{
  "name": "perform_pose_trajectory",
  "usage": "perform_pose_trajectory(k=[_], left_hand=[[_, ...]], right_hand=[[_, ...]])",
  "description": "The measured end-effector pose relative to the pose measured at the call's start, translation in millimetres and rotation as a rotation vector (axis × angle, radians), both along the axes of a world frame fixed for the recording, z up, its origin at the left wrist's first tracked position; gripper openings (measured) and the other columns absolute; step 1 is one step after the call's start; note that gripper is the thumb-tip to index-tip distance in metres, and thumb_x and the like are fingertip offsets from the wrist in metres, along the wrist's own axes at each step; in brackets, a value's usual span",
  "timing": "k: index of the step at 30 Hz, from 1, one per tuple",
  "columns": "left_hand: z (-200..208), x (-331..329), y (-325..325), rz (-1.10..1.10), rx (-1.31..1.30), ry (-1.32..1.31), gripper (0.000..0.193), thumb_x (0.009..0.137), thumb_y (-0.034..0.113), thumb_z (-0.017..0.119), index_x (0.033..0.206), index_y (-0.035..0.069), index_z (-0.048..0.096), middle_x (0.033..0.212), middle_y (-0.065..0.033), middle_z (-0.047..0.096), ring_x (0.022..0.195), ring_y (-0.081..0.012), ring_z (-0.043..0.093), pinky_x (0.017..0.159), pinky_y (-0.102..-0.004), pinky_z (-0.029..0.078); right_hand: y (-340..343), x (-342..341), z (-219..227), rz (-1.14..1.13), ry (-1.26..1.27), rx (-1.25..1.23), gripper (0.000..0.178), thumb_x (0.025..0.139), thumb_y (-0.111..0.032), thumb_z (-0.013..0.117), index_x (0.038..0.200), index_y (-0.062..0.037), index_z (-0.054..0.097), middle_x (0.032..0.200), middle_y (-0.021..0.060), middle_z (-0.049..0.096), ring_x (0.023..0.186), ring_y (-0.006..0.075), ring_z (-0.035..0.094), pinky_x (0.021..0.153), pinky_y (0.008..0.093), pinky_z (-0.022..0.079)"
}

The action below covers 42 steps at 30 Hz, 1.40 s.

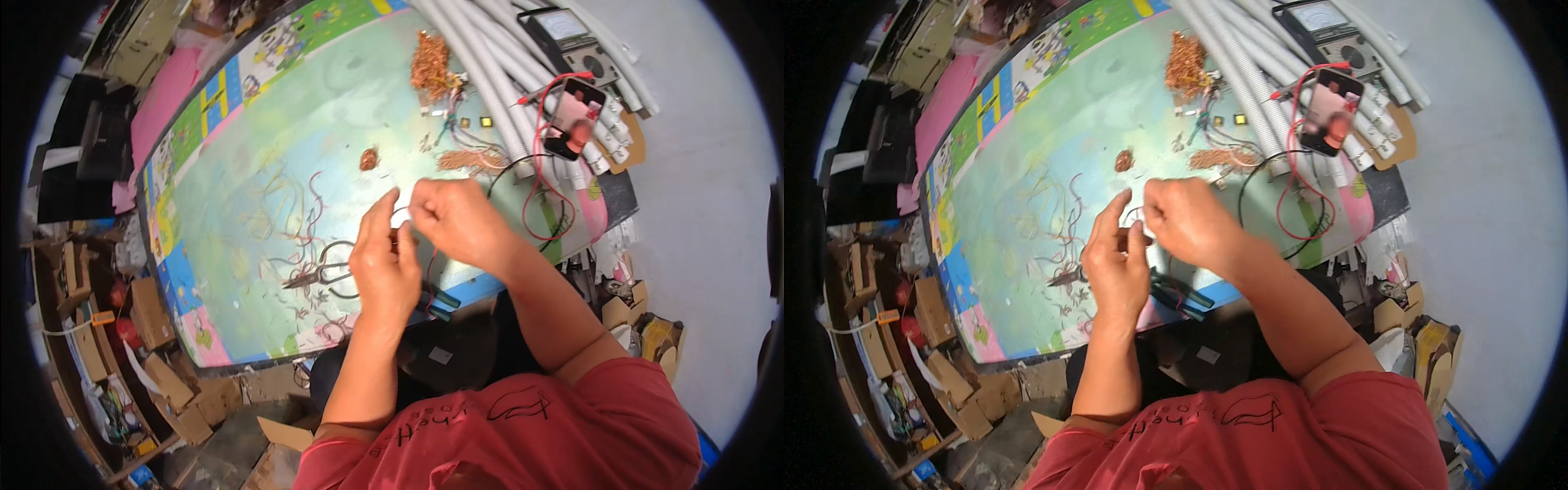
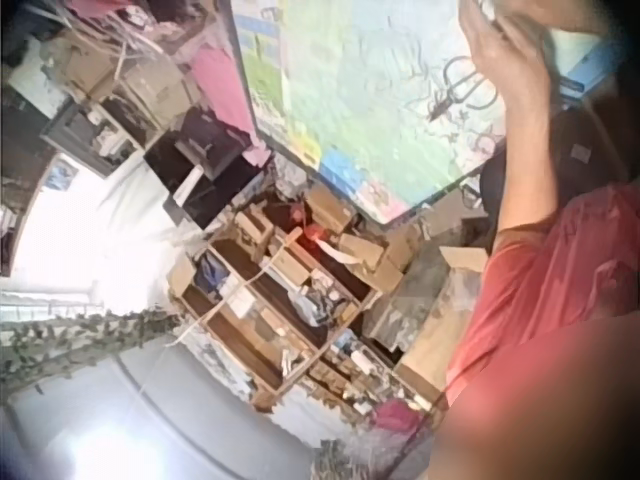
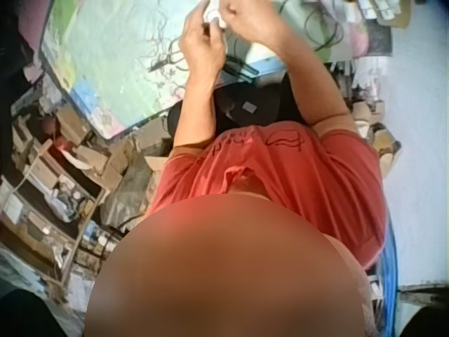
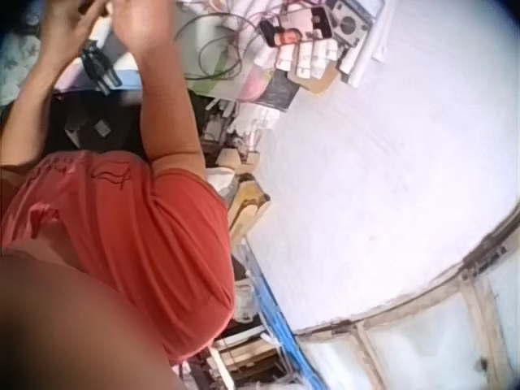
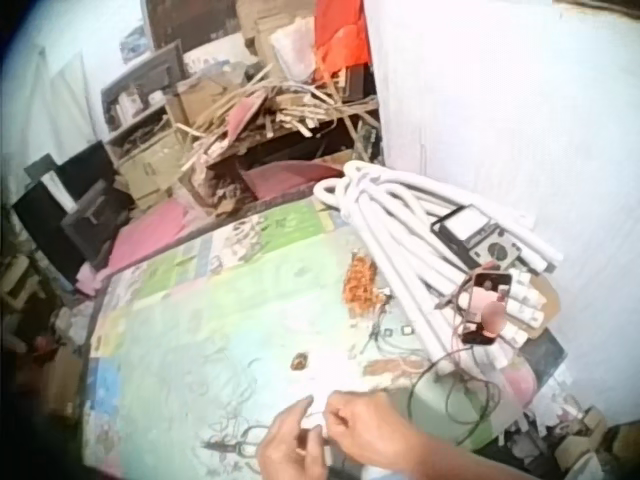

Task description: The person sits at a cluttered workbench and assembles small electronic components by hand. They strip and twist wires, connect them to connectors, and use pliers and scissors to manipulate the parts. The person repeatedly handles small wire bundles and connectors throughout the clip.

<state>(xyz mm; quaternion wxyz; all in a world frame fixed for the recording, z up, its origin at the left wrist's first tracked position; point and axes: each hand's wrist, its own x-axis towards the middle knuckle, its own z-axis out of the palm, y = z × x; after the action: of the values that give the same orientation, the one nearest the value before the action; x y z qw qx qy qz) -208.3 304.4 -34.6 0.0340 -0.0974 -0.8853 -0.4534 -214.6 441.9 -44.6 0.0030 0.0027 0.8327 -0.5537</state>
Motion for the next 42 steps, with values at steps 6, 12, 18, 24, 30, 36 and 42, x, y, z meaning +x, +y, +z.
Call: perform_pose_trajectory(k=[6, 12, 18, 24, 30, 36, 42], left_hand=[[-7.9, -5.1, -14.7, -0.124, -0.337, 0.212, 0.01, 0.08, -0.002, 0.063, 0.089, 0.002, 0.066, 0.076, -0.0167, 0.06, 0.065, -0.0366, 0.06, 0.057, -0.0417, 0.047], [1.7, -2.3, -14.6, -0.241, -0.434, -0.031, 0.005, 0.083, 0.001, 0.061, 0.082, -0.003, 0.059, 0.075, -0.022, 0.059, 0.067, -0.0384, 0.058, 0.062, -0.0413, 0.046], [2.6, -7.1, -25.3, -0.231, -0.254, -0.29, 0.014, 0.089, 0.007, 0.058, 0.078, -0.002, 0.055, 0.061, -0.0074, 0.051, 0.053, -0.0193, 0.046, 0.052, -0.0338, 0.038], [6.8, -17.0, -35.0, -0.012, 0.486, -0.704, 0.017, 0.093, 0.01, 0.058, 0.077, 0.006, 0.053, 0.063, 0.0061, 0.046, 0.051, -0.0032, 0.028, 0.046, -0.0219, 0.022], [5.4, -12.4, -37.1, -0.135, 0.174, -0.502, 0.017, 0.093, 0.007, 0.055, 0.078, 0.002, 0.051, 0.064, 0.0012, 0.046, 0.056, -0.006, 0.034, 0.049, -0.0244, 0.029], [10.4, -10.8, -47.7, -0.242, -0.012, -0.466, 0.013, 0.093, 0.004, 0.052, 0.082, -0.002, 0.052, 0.068, -0.0032, 0.048, 0.064, -0.0106, 0.04, 0.055, -0.0279, 0.035], [20.6, -13.0, -46.3, -0.198, 0.115, -0.579, 0.013, 0.093, 0.003, 0.051, 0.08, -0.001, 0.052, 0.065, -0.0002, 0.046, 0.061, -0.0083, 0.039, 0.053, -0.0264, 0.033]], right_hand=[[2.8, -0.4, -18.5, 0.199, 0.217, 0.319, 0.009, 0.079, -0.007, 0.055, 0.081, -0.0031, 0.063, 0.082, 0.0169, 0.061, 0.075, 0.0387, 0.062, 0.065, 0.0458, 0.05], [4.5, 3.3, -22.1, 0.254, 0.243, 0.432, 0.012, 0.077, -0.01, 0.056, 0.082, -0.0043, 0.065, 0.086, 0.0156, 0.06, 0.073, 0.0342, 0.064, 0.063, 0.0445, 0.051], [0.6, 5.1, -16.6, 0.255, 0.267, 0.488, 0.012, 0.078, -0.011, 0.057, 0.084, -0.0031, 0.064, 0.084, 0.0153, 0.06, 0.071, 0.0328, 0.065, 0.062, 0.0432, 0.052], [-17.4, 6.4, -8.2, 0.102, 0.096, 0.32, 0.017, 0.079, -0.009, 0.06, 0.091, 0.0028, 0.059, 0.087, 0.0194, 0.062, 0.075, 0.0368, 0.065, 0.067, 0.045, 0.052], [-15.0, 8.5, -7.3, 0.3, 0.157, 0.284, 0.018, 0.081, -0.011, 0.057, 0.088, 0.0047, 0.06, 0.085, 0.0231, 0.064, 0.079, 0.0403, 0.065, 0.07, 0.0469, 0.052], [-14.2, 10.3, -5.2, 0.365, 0.075, 0.136, 0.033, 0.09, -0.022, 0.047, 0.083, 0.0069, 0.062, 0.085, 0.0266, 0.063, 0.081, 0.0445, 0.062, 0.073, 0.0489, 0.05], [-12.9, 3.1, -3.7, 0.412, -0.023, 0.029, 0.026, 0.089, -0.015, 0.049, 0.083, 0.0073, 0.06, 0.081, 0.0269, 0.063, 0.08, 0.0434, 0.062, 0.073, 0.0486, 0.049]])
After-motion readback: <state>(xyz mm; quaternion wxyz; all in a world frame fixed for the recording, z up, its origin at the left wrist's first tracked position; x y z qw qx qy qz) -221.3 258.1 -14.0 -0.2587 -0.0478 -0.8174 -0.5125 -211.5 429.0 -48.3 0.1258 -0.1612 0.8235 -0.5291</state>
